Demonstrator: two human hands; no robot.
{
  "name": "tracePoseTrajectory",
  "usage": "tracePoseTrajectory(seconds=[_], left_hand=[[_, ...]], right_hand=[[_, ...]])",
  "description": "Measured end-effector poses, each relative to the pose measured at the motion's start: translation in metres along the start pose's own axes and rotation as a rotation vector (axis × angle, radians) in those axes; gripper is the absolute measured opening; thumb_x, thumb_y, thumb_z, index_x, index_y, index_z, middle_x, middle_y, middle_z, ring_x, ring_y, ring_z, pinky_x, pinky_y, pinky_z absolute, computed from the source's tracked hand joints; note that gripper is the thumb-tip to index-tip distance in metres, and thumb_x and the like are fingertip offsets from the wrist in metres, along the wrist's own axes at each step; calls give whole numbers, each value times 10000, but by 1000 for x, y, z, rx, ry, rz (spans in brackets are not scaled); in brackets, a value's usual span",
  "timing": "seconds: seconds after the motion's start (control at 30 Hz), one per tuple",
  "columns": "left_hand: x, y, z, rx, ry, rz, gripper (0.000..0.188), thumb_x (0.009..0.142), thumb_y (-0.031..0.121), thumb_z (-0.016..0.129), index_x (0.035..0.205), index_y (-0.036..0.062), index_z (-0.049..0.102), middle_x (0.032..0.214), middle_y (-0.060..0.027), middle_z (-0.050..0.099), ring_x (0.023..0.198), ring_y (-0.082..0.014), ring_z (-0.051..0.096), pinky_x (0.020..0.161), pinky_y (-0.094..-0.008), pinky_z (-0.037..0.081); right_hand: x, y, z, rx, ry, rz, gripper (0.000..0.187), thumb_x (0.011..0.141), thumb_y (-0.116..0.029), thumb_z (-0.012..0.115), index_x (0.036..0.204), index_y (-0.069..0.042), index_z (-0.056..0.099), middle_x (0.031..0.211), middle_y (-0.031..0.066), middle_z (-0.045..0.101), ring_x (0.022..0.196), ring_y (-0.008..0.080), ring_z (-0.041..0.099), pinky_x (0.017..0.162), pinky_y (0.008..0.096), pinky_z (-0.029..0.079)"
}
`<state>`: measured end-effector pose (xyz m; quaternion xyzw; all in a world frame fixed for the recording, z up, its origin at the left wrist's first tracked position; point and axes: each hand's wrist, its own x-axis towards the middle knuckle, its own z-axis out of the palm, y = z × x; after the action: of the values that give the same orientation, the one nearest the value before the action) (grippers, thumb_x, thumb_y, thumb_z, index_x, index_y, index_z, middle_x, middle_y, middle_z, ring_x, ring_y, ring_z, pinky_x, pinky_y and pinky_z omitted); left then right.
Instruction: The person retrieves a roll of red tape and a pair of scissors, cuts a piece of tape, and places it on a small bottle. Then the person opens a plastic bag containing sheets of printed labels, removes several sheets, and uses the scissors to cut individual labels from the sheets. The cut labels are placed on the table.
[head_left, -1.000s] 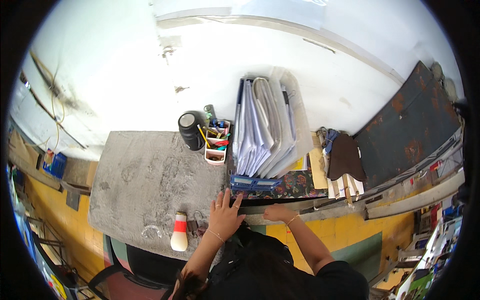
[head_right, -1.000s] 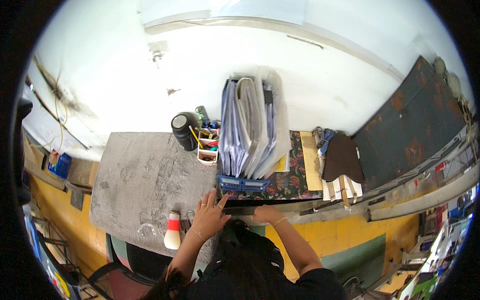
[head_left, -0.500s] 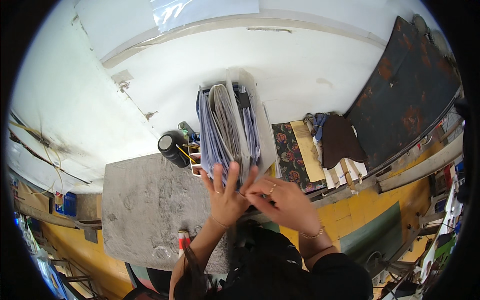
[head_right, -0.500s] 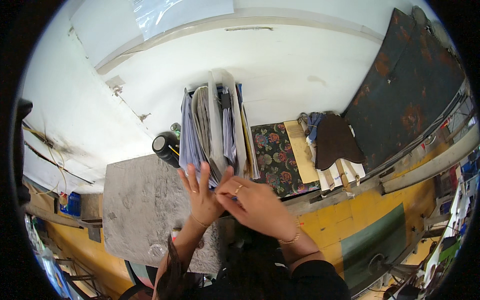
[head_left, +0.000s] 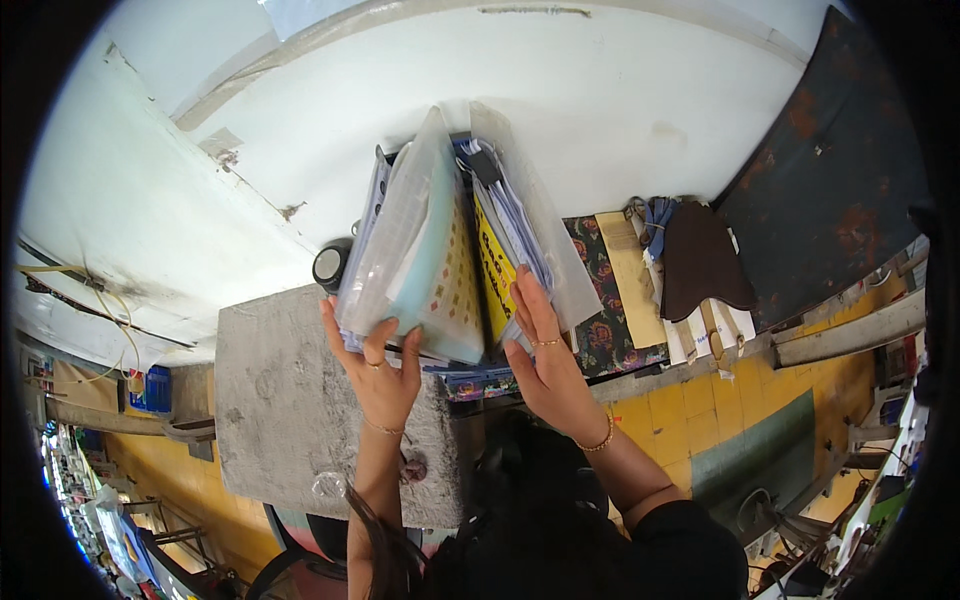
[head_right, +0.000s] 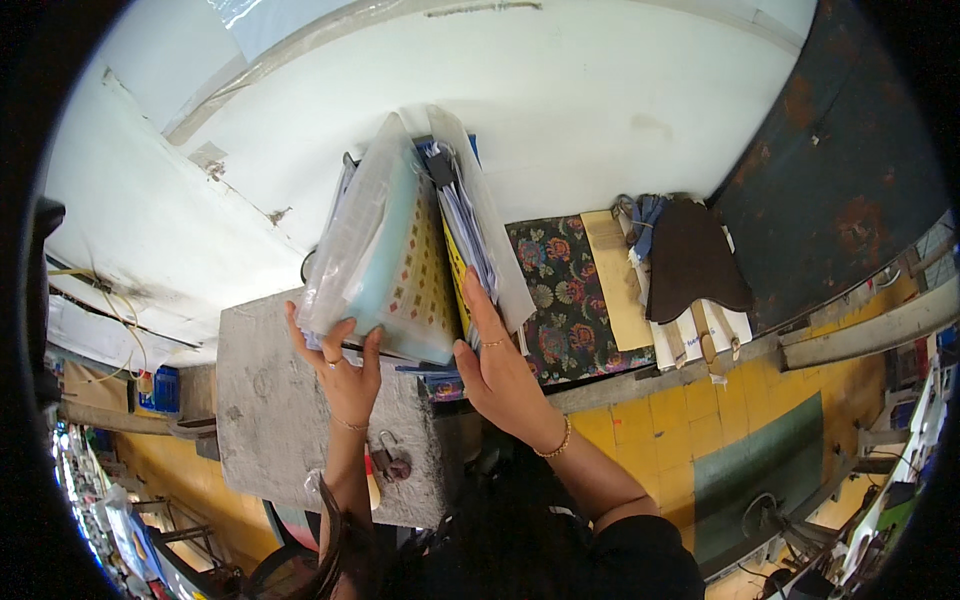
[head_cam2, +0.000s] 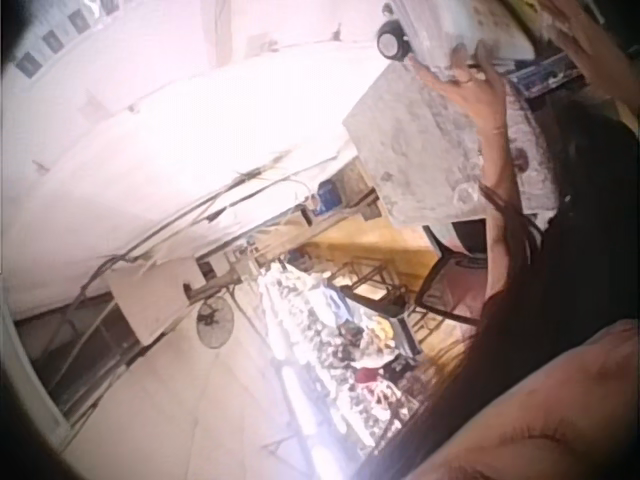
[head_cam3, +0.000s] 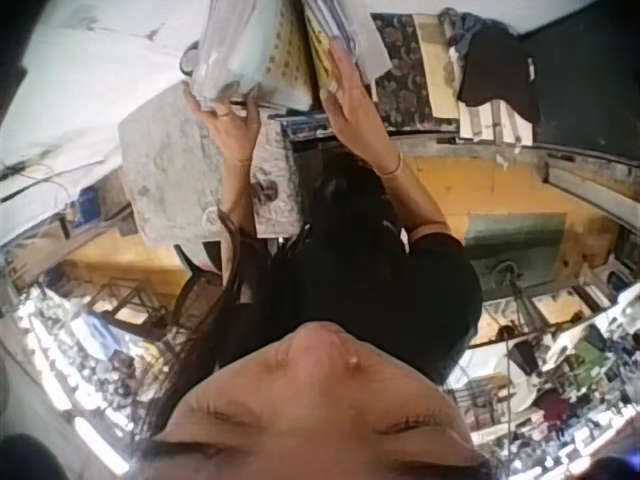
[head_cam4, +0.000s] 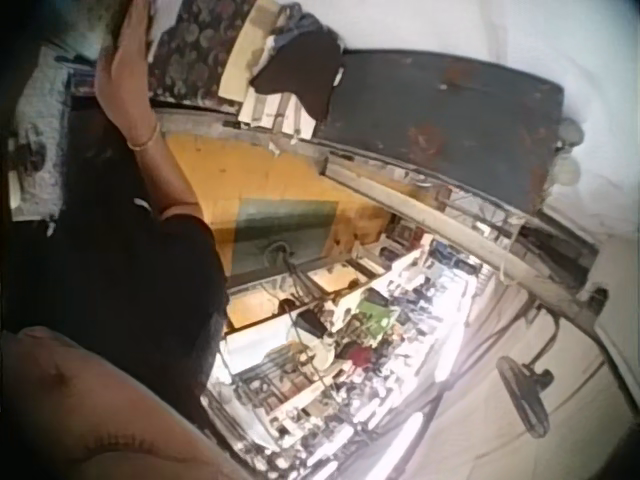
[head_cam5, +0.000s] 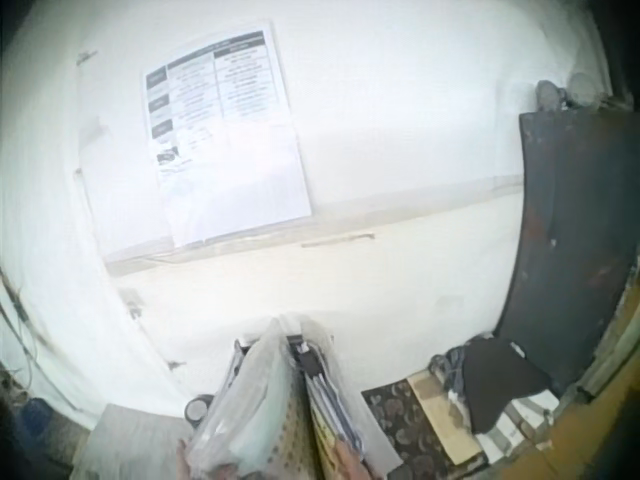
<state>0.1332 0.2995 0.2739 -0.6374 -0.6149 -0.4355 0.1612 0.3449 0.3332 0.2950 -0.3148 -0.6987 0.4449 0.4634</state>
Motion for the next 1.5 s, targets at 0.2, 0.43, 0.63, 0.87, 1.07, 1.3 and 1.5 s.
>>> tracePoseTrajectory(seconds=[0.2, 0.43, 0.63, 0.87, 1.07, 1.3, 1.5], left_hand=[[-5, -5, 3, -17, -5, 3, 490, 774, 156, 770, 1183, 176, 500, 1485, -340, 78, 1342, -532, 245, 1032, -531, 344], [-18, -37, 14, -110, -23, 171, 791, 744, 256, 770, 1405, 366, 351, 1504, -350, 36, 1359, -522, 220, 1092, -545, 262], [-24, -53, 12, 7, -16, 176, 671, 824, 438, 664, 1417, 346, 364, 1469, -392, 90, 1363, -552, 153, 1066, -673, 139], [-19, -11, -6, 168, -103, 23, 788, 758, 566, 674, 1433, 285, 380, 1494, -365, 20, 1383, -550, 35, 1067, -679, 47], [-3, 39, 12, 139, 25, -57, 823, 777, 473, 698, 1458, 172, 347, 1483, -377, 47, 1370, -577, 9, 1052, -688, -2], [6, 39, 32, 204, 156, 41, 648, 758, 145, 649, 1374, 234, 468, 1505, -188, 260, 1401, -467, 147, 1056, -701, 83], [5, 43, 40, 202, 97, 68, 690, 733, 168, 663, 1385, 222, 443, 1516, -145, 267, 1403, -430, 175, 1059, -700, 67]], right_hand=[[-1, 0, 5, -189, -3, -66, 723, 879, 1, 515, 1467, 54, 98, 1521, 250, 159, 1397, 373, 238, 1137, 398, 224], [6, 16, 56, -260, -63, -146, 806, 856, -159, 643, 1458, 57, 154, 1489, 291, 212, 1365, 423, 273, 1117, 433, 257], [12, 26, 72, -216, 75, -85, 747, 887, -184, 628, 1445, 70, 201, 1457, 298, 296, 1348, 416, 319, 1107, 404, 274], [3, 41, 35, -128, -193, 238, 534, 996, -279, 464, 1421, 14, 325, 1358, 204, 449, 1223, 274, 462, 1016, 332, 355], [-5, 66, 32, 222, 9, 347, 386, 1018, -278, 446, 1222, 40, 522, 982, 46, 592, 878, 102, 479, 794, 245, 399], [-10, 47, 52, 144, 418, 76, 247, 1004, -248, 482, 920, -28, 560, 720, -55, 472, 587, 31, 348, 495, 205, 273], [-15, -36, 23, 230, 895, -370, 284, 988, -154, 469, 1149, 72, 529, 1012, 134, 559, 815, 207, 566, 705, 334, 496]])
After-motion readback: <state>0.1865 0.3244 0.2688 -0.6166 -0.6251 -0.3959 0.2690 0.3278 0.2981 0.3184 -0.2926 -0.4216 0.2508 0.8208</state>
